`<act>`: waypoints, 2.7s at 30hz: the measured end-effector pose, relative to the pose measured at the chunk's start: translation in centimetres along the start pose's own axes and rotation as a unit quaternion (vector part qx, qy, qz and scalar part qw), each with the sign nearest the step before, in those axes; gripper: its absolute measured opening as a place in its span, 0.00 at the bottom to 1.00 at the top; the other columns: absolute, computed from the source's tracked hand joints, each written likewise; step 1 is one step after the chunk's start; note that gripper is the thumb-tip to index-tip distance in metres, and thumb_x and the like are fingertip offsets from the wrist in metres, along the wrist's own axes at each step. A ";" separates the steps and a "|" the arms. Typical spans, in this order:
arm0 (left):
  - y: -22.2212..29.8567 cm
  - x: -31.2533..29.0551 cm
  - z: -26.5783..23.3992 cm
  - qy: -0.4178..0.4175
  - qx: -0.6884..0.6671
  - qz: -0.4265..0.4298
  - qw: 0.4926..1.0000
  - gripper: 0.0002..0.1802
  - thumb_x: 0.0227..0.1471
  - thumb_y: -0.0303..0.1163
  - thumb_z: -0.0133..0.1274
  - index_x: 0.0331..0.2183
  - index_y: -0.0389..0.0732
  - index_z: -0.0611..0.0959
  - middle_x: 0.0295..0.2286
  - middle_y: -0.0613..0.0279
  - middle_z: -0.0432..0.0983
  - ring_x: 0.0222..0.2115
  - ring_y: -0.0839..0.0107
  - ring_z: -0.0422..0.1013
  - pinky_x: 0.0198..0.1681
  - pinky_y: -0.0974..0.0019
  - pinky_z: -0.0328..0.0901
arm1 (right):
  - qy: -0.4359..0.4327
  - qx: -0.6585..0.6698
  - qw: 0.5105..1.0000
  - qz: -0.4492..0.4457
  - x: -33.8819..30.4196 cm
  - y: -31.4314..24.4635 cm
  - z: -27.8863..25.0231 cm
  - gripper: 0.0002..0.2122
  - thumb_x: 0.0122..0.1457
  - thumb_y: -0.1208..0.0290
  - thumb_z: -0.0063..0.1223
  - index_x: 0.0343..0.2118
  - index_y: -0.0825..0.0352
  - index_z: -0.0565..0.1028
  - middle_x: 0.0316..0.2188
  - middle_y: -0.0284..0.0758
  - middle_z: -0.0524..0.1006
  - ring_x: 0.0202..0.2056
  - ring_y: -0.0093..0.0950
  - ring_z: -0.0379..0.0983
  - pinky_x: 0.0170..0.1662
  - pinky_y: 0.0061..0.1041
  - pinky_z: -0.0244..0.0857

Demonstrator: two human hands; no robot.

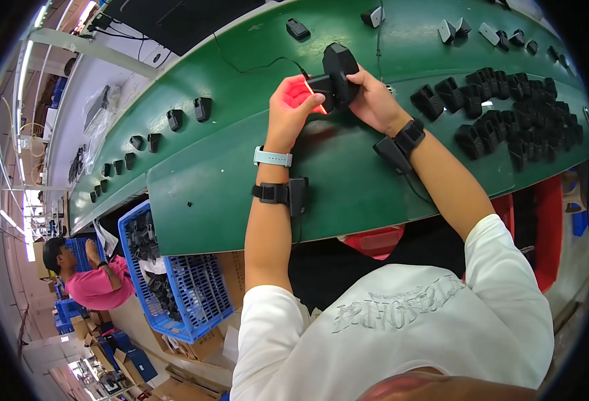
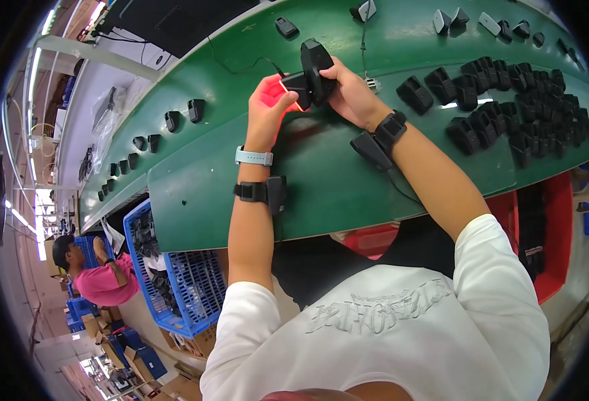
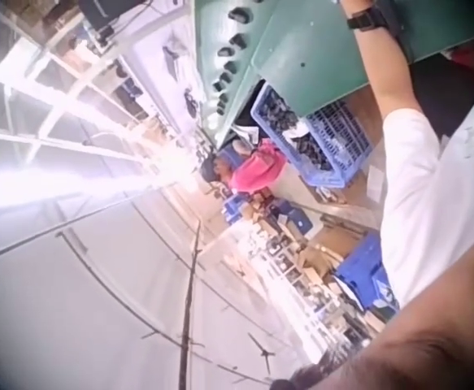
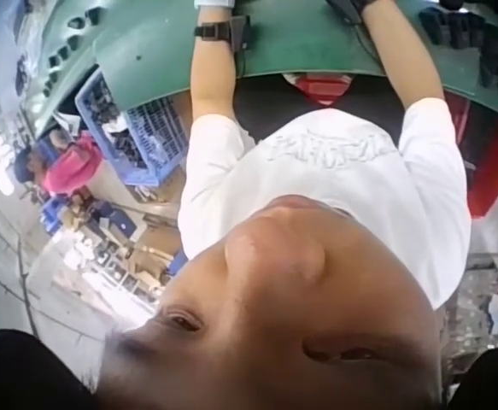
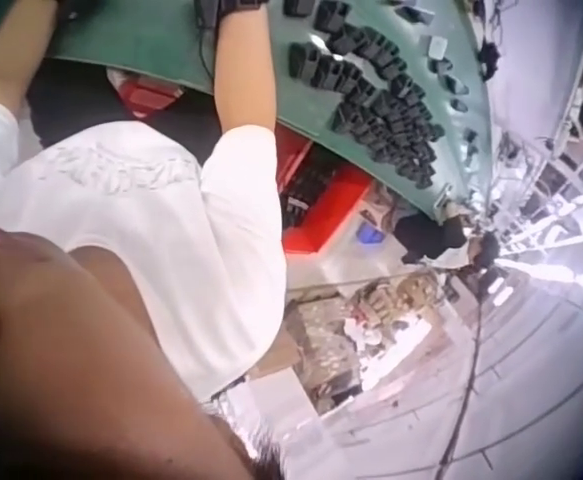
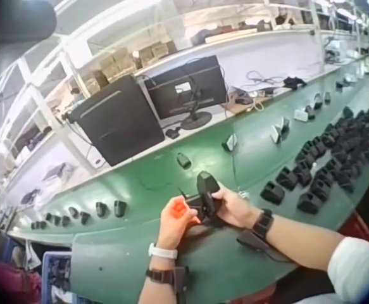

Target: The person tests charging docks by plugging each into a cable, placing a computer mouse on top to observe the light, and then removing both to set the dock aside.

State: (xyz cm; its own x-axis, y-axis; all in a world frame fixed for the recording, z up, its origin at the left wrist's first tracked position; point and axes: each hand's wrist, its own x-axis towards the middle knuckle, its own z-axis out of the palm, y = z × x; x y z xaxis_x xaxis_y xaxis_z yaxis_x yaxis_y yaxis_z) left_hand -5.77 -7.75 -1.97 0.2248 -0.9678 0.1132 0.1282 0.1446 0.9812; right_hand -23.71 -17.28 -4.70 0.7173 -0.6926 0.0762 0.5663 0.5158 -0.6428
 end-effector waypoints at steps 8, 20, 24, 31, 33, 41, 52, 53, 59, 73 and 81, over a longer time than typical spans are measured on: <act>0.0 -0.2 0.3 0.003 -0.021 0.018 1.000 0.26 0.49 0.18 0.69 0.48 0.32 0.74 0.37 0.58 0.78 0.38 0.69 0.78 0.38 0.64 0.79 | 0.024 -0.031 0.999 -0.014 -0.4 0.0 1.5 0.21 0.68 0.71 0.41 0.64 0.65 0.63 0.53 0.33 0.72 0.54 0.25 0.69 0.62 0.32 0.60; -0.7 0.6 -0.8 -0.043 0.044 -0.009 0.998 0.28 0.45 0.14 0.68 0.48 0.31 0.74 0.41 0.58 0.77 0.40 0.70 0.77 0.45 0.66 0.78 | 0.040 -0.234 0.967 -0.095 -0.3 0.4 1.3 0.30 0.65 0.75 0.46 0.70 0.65 0.53 0.60 0.36 0.66 0.60 0.27 0.65 0.66 0.31 0.58; -1.0 -0.1 -0.7 -0.042 0.006 -0.018 0.999 0.30 0.45 0.12 0.67 0.50 0.31 0.74 0.43 0.56 0.78 0.41 0.70 0.78 0.48 0.66 0.77 | -0.015 -0.510 0.829 -0.231 -1.6 0.8 2.1 0.35 0.57 0.75 0.61 0.67 0.65 0.58 0.61 0.39 0.65 0.62 0.34 0.63 0.67 0.34 0.57; -1.7 0.2 -1.2 -0.042 -0.041 -0.014 0.998 0.29 0.43 0.12 0.63 0.49 0.33 0.75 0.43 0.59 0.80 0.43 0.72 0.78 0.49 0.66 0.75 | -0.039 -0.564 0.765 -0.308 -2.5 -0.3 3.7 0.37 0.51 0.71 0.72 0.64 0.61 0.65 0.59 0.39 0.70 0.60 0.39 0.68 0.64 0.36 0.61; -2.3 0.5 -1.8 -0.035 -0.013 -0.012 0.999 0.30 0.42 0.13 0.63 0.49 0.33 0.75 0.43 0.59 0.80 0.43 0.72 0.78 0.50 0.66 0.75 | -0.045 -0.569 0.760 -0.311 -2.3 -0.3 4.0 0.38 0.50 0.71 0.72 0.64 0.61 0.65 0.59 0.39 0.71 0.59 0.40 0.69 0.63 0.35 0.62; 0.7 -0.2 -2.1 -0.027 0.100 -0.020 0.994 0.33 0.38 0.16 0.66 0.50 0.35 0.76 0.44 0.60 0.80 0.45 0.69 0.77 0.51 0.64 0.74 | -0.047 -0.540 0.771 -0.334 -1.3 0.7 4.0 0.39 0.50 0.72 0.72 0.65 0.63 0.63 0.60 0.41 0.71 0.60 0.38 0.69 0.63 0.35 0.63; 2.5 -0.5 -0.6 0.047 -0.278 -0.049 0.958 0.24 0.56 0.25 0.63 0.53 0.36 0.77 0.38 0.64 0.79 0.36 0.72 0.76 0.37 0.69 0.72 | -0.034 -0.511 0.847 -0.142 -2.5 -1.4 2.7 0.32 0.50 0.73 0.62 0.62 0.64 0.69 0.59 0.41 0.71 0.58 0.32 0.69 0.64 0.29 0.59; 1.5 -0.1 -2.7 0.071 -0.218 -0.025 0.973 0.20 0.58 0.28 0.62 0.51 0.37 0.79 0.36 0.64 0.80 0.33 0.73 0.76 0.34 0.70 0.70 | -0.068 -0.554 0.819 -0.131 -2.5 -1.6 4.1 0.32 0.43 0.72 0.64 0.57 0.64 0.75 0.56 0.41 0.73 0.57 0.37 0.69 0.63 0.31 0.60; 0.1 1.0 -3.0 0.124 -0.112 0.013 0.986 0.13 0.58 0.28 0.63 0.44 0.38 0.81 0.32 0.64 0.80 0.28 0.73 0.74 0.30 0.71 0.66 | -0.251 -0.649 0.715 -0.070 -3.0 -1.2 4.2 0.35 0.35 0.67 0.74 0.53 0.64 0.78 0.49 0.40 0.74 0.57 0.42 0.66 0.61 0.38 0.62; 0.7 -0.1 -1.5 -0.019 0.069 -0.034 0.997 0.12 0.51 0.31 0.69 0.37 0.39 0.85 0.28 0.68 0.81 0.25 0.81 0.73 0.27 0.77 0.65 | -0.012 -0.671 0.665 -0.327 -1.9 -0.9 3.4 0.15 0.57 0.76 0.59 0.48 0.67 0.75 0.49 0.42 0.77 0.57 0.44 0.69 0.64 0.41 0.60; 0.7 -0.1 -2.4 -0.042 0.109 -0.041 0.992 0.14 0.50 0.32 0.70 0.37 0.40 0.84 0.27 0.70 0.81 0.25 0.83 0.74 0.27 0.78 0.64 | -0.026 -0.667 0.700 -0.255 -1.7 -0.6 2.7 0.08 0.63 0.72 0.56 0.41 0.70 0.76 0.38 0.42 0.78 0.46 0.43 0.73 0.51 0.37 0.67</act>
State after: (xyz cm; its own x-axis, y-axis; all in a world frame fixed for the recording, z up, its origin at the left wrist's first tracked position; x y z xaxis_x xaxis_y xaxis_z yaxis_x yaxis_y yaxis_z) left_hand -3.42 -7.09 -1.64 0.1404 -0.9895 0.0357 -0.0707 0.0259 0.9972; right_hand -24.16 -15.09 -2.39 0.5936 -0.5782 0.5597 -0.1037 -0.7447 -0.6593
